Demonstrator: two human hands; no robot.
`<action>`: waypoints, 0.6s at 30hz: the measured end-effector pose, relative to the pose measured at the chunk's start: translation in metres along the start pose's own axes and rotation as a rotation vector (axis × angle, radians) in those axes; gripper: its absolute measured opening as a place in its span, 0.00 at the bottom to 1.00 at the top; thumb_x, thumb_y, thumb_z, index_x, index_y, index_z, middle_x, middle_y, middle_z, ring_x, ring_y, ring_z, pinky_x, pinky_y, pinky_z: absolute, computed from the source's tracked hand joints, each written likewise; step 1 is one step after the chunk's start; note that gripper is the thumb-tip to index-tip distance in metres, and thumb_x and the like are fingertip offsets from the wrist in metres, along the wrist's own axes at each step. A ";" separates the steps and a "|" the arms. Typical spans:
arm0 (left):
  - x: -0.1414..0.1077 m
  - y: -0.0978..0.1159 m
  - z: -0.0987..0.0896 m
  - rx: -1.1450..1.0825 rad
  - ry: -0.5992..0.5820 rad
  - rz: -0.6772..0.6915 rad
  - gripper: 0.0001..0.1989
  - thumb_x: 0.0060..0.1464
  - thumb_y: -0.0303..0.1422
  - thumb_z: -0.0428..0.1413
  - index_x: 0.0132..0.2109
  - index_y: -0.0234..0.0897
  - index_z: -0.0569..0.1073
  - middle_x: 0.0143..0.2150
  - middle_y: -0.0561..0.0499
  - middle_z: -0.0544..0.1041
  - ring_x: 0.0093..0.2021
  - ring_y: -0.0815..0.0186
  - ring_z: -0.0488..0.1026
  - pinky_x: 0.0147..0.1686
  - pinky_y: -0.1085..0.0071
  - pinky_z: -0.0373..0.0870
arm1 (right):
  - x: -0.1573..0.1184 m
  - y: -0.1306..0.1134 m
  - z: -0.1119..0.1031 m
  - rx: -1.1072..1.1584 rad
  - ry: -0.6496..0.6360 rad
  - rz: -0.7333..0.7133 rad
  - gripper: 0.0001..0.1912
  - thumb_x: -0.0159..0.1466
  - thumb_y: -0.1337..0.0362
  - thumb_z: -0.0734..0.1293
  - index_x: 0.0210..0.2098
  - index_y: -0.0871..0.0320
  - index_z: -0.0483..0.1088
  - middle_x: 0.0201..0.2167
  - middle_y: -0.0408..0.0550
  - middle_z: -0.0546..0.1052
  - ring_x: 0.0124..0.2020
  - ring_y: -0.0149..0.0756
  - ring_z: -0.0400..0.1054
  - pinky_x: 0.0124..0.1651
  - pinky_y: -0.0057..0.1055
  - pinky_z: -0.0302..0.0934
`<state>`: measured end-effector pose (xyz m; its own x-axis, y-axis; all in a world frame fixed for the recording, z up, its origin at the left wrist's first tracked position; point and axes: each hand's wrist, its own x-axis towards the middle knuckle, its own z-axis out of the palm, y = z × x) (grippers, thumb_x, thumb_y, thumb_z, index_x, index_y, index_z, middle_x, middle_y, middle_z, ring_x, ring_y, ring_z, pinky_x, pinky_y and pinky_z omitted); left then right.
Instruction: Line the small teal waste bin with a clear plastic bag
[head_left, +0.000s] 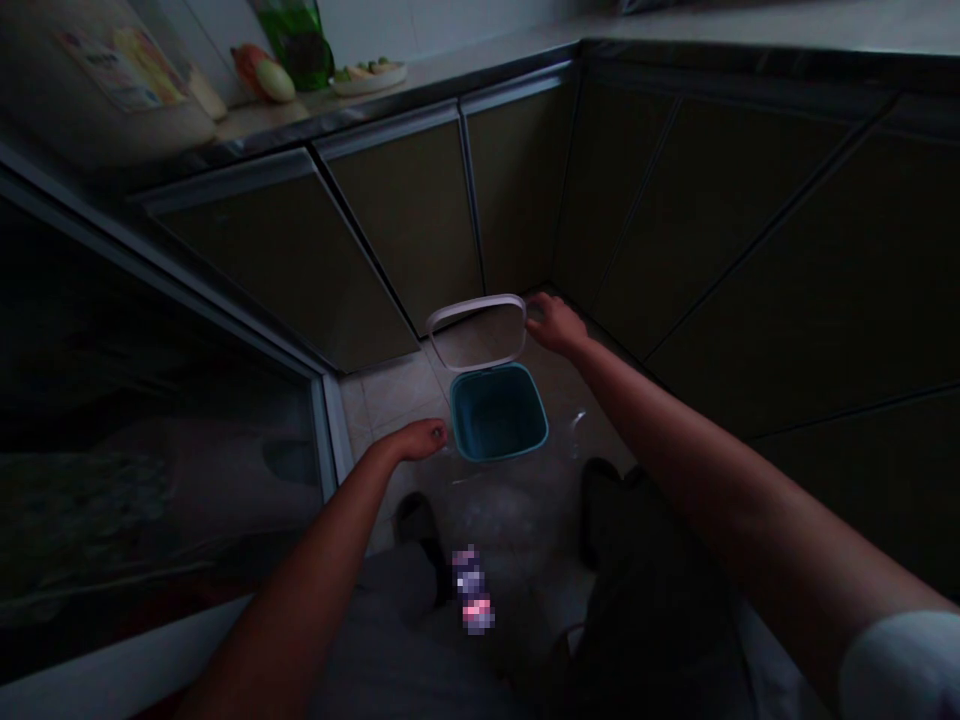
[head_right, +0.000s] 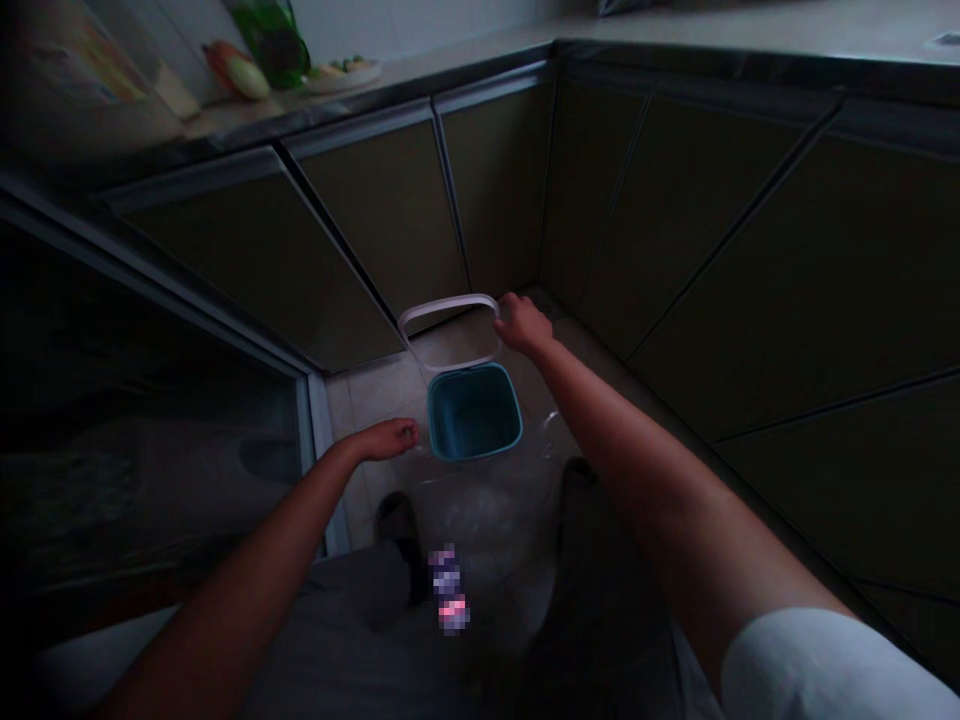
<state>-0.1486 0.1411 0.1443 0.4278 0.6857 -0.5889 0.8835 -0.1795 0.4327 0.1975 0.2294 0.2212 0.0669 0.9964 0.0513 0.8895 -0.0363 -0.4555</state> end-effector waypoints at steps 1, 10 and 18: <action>-0.002 0.000 0.000 -0.008 0.012 0.002 0.13 0.51 0.32 0.52 0.44 0.37 0.73 0.35 0.52 0.76 0.35 0.65 0.71 0.34 0.73 0.63 | -0.006 0.007 0.000 -0.053 -0.024 0.048 0.24 0.66 0.52 0.66 0.59 0.54 0.71 0.57 0.59 0.74 0.54 0.50 0.72 0.53 0.42 0.66; -0.022 0.000 0.007 0.002 0.042 -0.155 0.29 0.53 0.33 0.58 0.62 0.36 0.64 0.31 0.54 0.79 0.33 0.65 0.75 0.31 0.73 0.63 | -0.097 0.098 0.059 -0.190 -0.912 0.495 0.31 0.69 0.40 0.61 0.33 0.65 0.76 0.22 0.52 0.74 0.26 0.41 0.73 0.35 0.37 0.67; -0.043 0.010 0.013 0.184 -0.023 -0.257 0.09 0.47 0.37 0.63 0.25 0.37 0.77 0.24 0.49 0.78 0.29 0.62 0.74 0.34 0.69 0.64 | -0.146 0.119 0.085 -0.072 -0.835 0.521 0.26 0.69 0.45 0.64 0.39 0.64 0.76 0.28 0.53 0.77 0.25 0.39 0.74 0.33 0.36 0.68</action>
<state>-0.1559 0.1010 0.1649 0.1886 0.7091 -0.6794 0.9820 -0.1286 0.1384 0.2557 0.0861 0.0842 0.1420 0.5868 -0.7972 0.8665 -0.4630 -0.1865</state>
